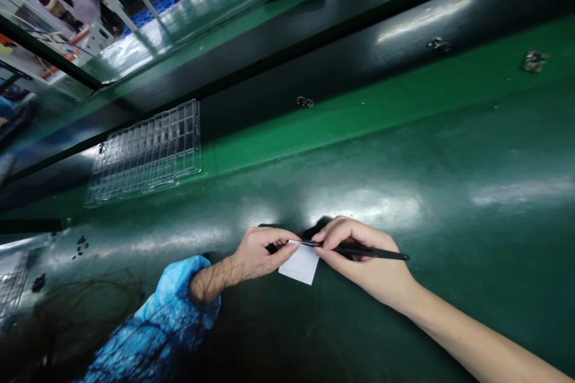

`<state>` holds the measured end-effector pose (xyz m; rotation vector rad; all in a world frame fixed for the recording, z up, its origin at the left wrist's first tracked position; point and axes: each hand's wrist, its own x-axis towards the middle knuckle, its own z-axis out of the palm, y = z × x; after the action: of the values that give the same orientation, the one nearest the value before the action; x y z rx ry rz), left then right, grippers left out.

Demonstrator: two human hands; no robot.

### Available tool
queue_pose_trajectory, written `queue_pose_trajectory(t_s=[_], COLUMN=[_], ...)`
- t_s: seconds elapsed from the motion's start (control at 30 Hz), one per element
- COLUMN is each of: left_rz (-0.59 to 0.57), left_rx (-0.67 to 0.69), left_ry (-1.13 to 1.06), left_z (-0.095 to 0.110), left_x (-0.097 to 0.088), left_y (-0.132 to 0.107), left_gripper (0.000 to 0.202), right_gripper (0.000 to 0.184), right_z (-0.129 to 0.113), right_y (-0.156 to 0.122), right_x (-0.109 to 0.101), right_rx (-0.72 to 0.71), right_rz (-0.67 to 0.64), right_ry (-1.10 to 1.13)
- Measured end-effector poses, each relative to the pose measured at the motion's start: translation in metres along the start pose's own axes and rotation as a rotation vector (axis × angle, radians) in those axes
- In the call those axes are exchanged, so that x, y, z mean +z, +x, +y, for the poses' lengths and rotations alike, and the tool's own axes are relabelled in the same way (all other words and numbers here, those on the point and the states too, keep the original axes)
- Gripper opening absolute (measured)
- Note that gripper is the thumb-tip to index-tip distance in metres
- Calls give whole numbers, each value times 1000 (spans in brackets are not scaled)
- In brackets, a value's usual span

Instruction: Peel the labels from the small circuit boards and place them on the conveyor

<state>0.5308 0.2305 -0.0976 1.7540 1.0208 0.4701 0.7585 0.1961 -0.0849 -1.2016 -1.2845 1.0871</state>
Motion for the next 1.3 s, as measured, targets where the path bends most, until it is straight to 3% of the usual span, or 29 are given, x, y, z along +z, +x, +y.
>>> queue_pose_trajectory(t_s=[0.33,0.7,1.3], left_rz=[1,-7,-28], left_rx=[10,-7,-56], left_ry=[-1,-4,-2], left_z=[-1,-1,0], left_x=[-1,0,-1], left_y=[0,0,-2], left_gripper=[31,32,30], right_gripper=[33,22,28], right_z=[0,6,3], right_y=[1,-3,1], right_x=[3,3,5], right_rx=[-16,-29,53], right_rz=[14,-6,16], right_ry=[21,31,72])
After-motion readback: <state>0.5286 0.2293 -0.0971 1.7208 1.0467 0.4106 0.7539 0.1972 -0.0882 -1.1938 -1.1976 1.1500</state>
